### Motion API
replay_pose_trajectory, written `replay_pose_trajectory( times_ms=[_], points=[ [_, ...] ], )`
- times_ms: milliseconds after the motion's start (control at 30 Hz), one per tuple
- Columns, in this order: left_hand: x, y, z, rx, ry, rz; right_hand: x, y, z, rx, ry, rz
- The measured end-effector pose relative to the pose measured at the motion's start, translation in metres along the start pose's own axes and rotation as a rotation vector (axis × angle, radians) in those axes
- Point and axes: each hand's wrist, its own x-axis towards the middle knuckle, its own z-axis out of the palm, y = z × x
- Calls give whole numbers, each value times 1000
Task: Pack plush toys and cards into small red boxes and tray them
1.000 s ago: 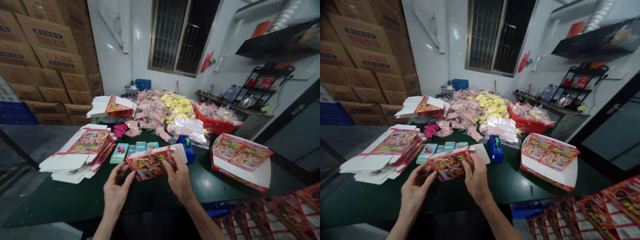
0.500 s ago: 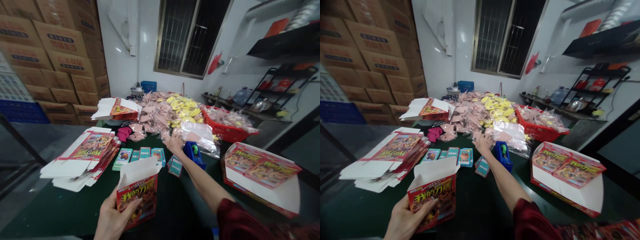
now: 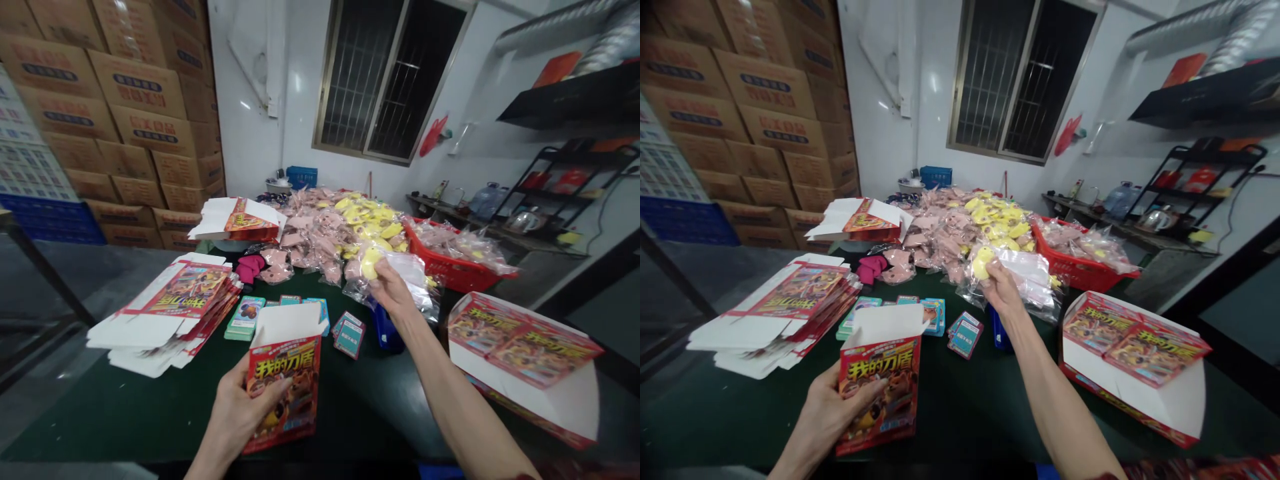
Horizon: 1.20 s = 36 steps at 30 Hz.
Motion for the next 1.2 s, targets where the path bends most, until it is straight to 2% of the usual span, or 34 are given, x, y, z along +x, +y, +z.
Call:
replay_pose_trajectory(
  times_ms=[133, 200, 267, 333, 433, 533, 667, 733, 867, 933, 1033, 1067, 1133, 1200],
  points=[
    [3, 6, 21, -47, -214, -10, -57, -42, 11, 321, -126, -149],
    [2, 7, 29, -139, -284, -38, -82, -53, 23, 447, -201, -209],
    [-1, 7, 32, -228, -331, -62, -101, -54, 31, 441, -241, -240],
    [-4, 6, 31, -271, -327, -73, -112, -47, 33, 338, -230, -280],
    [-7, 4, 25, -268, -277, -60, -117, -39, 22, 163, -216, -326],
    [-8, 4, 19, -229, -275, -31, -112, -43, 2, 124, -336, -267],
    [-9, 8, 15, -162, -357, 13, -99, -56, -18, 119, -497, -105],
    [-10, 10, 16, -146, -393, 31, -99, -57, -17, 41, -506, -109],
    [-11, 11, 20, -167, -393, 60, -124, -47, 3, -194, -270, -417],
    [-11, 11, 22, -163, -365, 80, -138, -42, 10, -315, -285, -512],
    [-10, 11, 23, -118, -300, 114, -148, -46, 2, -434, -434, -539],
    [-10, 11, 23, -92, -279, 129, -148, -50, -3, -465, -416, -580],
    [-10, 12, 23, -29, -241, 177, -150, -57, -12, -518, -292, -742],
    [-12, 11, 22, 28, -221, 226, -157, -58, -10, -564, -238, -927]
  ],
)
